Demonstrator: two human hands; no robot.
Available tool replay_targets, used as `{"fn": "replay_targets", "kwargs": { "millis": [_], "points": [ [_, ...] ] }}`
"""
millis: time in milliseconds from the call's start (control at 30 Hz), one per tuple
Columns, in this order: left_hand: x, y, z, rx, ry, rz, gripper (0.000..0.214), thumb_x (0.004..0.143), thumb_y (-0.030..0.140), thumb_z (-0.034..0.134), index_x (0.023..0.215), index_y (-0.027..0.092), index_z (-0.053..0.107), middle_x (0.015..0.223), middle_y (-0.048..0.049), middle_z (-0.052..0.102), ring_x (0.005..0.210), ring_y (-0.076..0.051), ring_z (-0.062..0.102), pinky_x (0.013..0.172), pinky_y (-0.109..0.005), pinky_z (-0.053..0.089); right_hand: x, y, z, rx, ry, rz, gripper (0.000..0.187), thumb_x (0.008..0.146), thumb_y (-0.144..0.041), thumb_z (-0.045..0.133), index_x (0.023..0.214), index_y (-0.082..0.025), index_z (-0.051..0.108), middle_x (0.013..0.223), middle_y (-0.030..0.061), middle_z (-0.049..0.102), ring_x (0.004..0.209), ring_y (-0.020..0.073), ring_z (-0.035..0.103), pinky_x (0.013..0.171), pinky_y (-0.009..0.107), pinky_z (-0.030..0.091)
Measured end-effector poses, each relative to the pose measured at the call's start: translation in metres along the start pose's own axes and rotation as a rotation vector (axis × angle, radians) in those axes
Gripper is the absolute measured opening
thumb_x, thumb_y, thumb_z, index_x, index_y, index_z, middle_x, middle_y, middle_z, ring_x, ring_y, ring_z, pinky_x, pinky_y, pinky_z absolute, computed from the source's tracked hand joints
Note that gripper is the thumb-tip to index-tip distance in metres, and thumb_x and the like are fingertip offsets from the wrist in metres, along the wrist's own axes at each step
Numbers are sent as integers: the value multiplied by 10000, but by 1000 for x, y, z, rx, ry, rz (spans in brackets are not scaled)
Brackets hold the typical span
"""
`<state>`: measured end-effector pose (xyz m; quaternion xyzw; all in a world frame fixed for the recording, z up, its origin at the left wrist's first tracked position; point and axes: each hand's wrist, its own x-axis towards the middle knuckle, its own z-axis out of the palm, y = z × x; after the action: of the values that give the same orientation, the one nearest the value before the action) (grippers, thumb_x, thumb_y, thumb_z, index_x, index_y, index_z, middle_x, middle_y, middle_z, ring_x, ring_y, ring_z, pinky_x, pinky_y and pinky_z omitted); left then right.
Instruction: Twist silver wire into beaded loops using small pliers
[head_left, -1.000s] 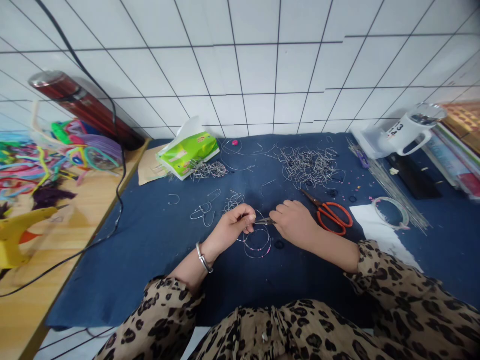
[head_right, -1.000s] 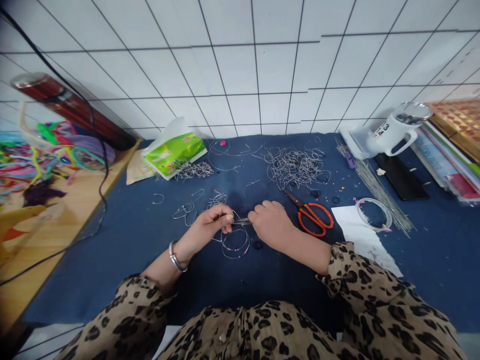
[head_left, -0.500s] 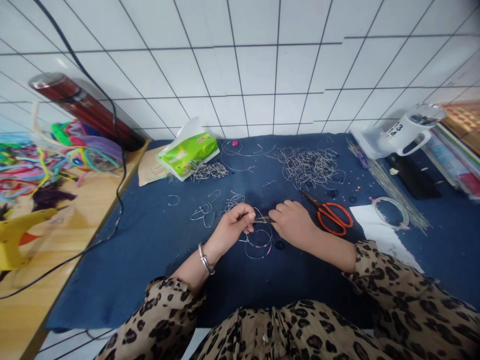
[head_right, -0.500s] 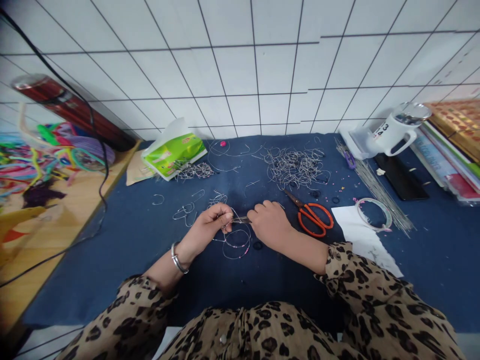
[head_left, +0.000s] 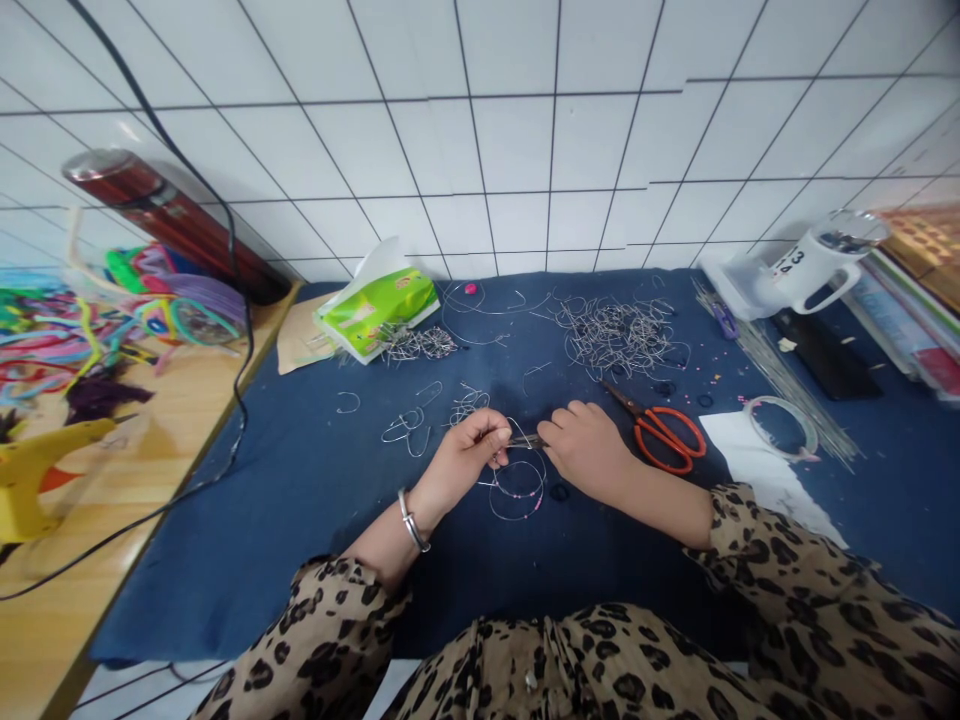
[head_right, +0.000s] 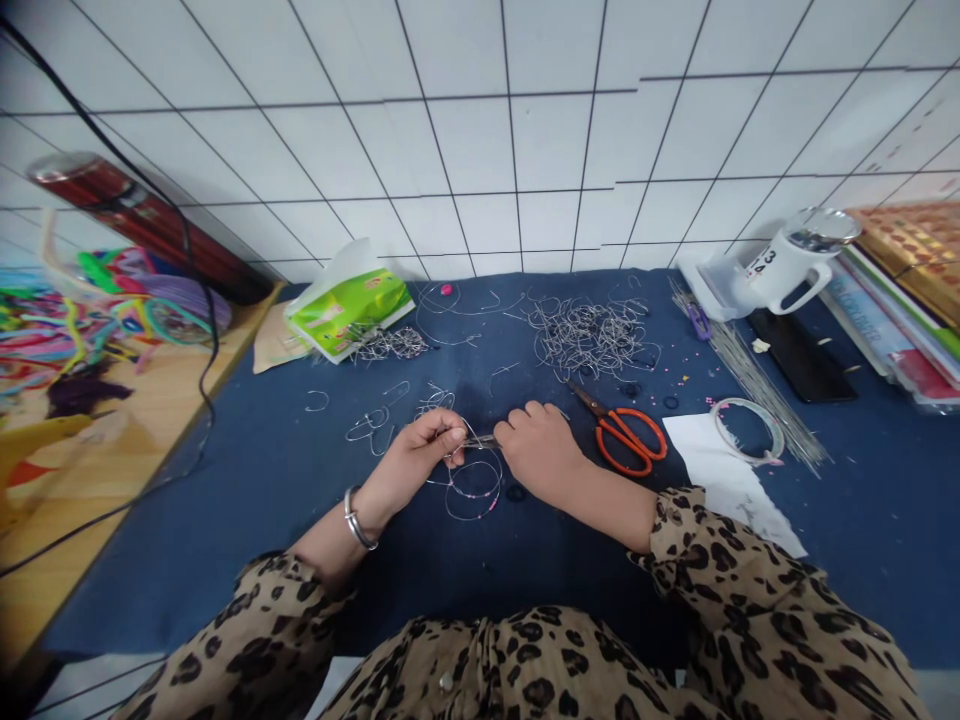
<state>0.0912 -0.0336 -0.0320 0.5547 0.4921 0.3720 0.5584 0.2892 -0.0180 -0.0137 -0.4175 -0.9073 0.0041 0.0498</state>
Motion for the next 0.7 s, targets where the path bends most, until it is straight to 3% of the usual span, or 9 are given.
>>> {"fn": "replay_targets", "kwargs": {
  "millis": [700],
  "points": [
    [-2, -1, 8, 18, 90, 16, 158, 861, 319, 492, 808, 172, 518, 591, 27, 515, 528, -85, 468, 510, -197, 390, 0, -1, 2, 3, -43, 38, 165, 868, -191, 423, 842, -177, 585, 811, 57, 589, 807, 202, 436, 666, 328, 253]
  ]
}}
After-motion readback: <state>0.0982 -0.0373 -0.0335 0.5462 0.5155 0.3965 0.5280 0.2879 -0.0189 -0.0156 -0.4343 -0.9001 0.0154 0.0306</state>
